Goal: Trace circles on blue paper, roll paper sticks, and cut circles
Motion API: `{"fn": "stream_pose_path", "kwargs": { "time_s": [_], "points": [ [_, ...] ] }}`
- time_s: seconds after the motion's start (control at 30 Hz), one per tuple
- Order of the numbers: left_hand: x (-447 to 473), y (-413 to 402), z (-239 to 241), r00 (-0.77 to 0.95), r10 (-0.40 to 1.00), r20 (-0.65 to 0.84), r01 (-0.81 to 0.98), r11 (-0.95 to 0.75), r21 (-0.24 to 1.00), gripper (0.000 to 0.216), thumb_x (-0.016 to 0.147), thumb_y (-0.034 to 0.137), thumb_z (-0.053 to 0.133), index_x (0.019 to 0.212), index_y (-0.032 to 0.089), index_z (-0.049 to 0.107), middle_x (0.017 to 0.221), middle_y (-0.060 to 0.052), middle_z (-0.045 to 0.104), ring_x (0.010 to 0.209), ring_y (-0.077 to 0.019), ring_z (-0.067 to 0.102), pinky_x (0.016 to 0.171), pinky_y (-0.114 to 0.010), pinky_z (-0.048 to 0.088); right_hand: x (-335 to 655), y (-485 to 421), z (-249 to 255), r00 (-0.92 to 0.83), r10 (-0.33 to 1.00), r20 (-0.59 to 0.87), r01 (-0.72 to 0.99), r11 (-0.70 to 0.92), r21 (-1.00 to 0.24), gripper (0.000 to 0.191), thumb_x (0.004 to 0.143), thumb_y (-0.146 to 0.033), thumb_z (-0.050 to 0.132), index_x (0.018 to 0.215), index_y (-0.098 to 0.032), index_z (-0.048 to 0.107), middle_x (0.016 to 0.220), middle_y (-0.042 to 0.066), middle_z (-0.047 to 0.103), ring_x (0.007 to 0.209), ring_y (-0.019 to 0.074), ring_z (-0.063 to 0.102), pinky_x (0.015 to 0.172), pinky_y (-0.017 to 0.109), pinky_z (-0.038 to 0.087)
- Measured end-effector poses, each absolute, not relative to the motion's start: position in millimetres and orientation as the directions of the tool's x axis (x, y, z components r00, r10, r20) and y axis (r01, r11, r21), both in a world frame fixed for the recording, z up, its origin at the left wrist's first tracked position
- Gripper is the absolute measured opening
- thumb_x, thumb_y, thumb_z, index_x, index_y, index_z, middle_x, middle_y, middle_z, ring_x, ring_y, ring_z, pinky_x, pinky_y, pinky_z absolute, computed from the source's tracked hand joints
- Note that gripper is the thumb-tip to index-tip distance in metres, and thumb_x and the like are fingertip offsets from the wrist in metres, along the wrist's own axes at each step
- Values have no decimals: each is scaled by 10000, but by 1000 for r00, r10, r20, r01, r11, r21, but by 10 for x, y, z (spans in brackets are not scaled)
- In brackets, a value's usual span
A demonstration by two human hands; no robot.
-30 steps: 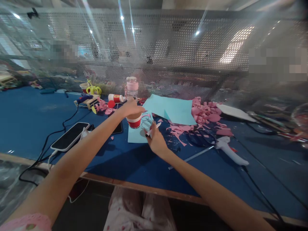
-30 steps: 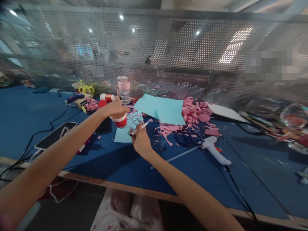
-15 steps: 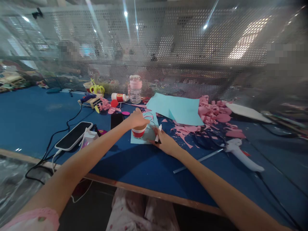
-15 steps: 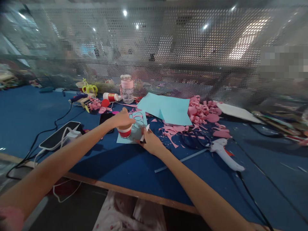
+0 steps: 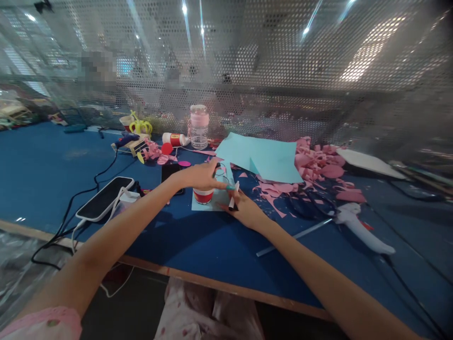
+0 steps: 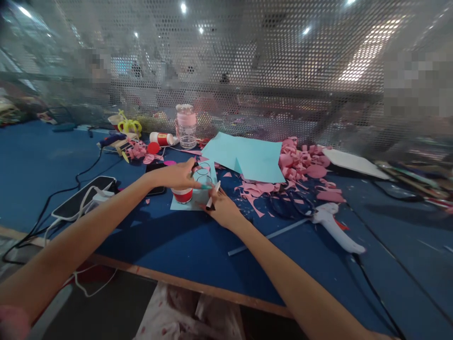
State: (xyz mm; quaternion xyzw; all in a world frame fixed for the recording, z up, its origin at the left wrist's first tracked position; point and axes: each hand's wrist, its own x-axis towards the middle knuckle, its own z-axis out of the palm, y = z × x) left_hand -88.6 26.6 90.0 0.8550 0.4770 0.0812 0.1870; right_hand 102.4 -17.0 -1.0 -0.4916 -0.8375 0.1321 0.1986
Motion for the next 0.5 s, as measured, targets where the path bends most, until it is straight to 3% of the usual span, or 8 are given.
{"fn": "stream_pose_path", "kwargs": {
  "time_s": [0.17, 0.33, 0.43, 0.5],
  "points": [
    [-899, 252, 767, 535, 845, 1, 754, -479, 449, 503, 688, 588, 526, 975, 198, 390, 1117, -111, 576, 942, -245, 578, 690, -272, 409, 1039, -148, 42, -343, 902, 263, 722, 432, -540, 300, 841, -373, 444, 1032, -146, 485, 905, 110, 613, 749, 207, 605, 635, 317, 470],
    [-891, 251, 710, 506, 862, 22, 759, -457, 464, 483, 703, 632, 475, 916, 206, 392, 1006, -85, 617, 890, -241, 591, 669, -276, 402, 1131, -191, 173, 0, 874, 485, 520, 414, -747, 375, 886, -459, 300, 1064, -193, 497, 750, 29, 614, 581, 145, 584, 507, 251, 429],
    [-904, 255, 683, 504, 861, 71, 754, -478, 451, 431, 720, 587, 473, 901, 205, 390, 966, -79, 621, 891, -246, 590, 677, -286, 402, 1162, -343, 265, 30, 825, 565, 526, 468, -711, 351, 890, -444, 307, 981, -197, 539, 512, -29, 517, 424, 127, 501, 456, 251, 393],
    [-907, 260, 669, 510, 855, 93, 746, -494, 446, 386, 715, 525, 499, 901, 205, 389, 943, -73, 621, 897, -247, 590, 690, -287, 402, 1140, -470, 312, -84, 810, 580, 560, 520, -645, 316, 888, -420, 331, 861, -203, 560, 474, -30, 506, 396, 121, 481, 456, 255, 393]
  ]
}}
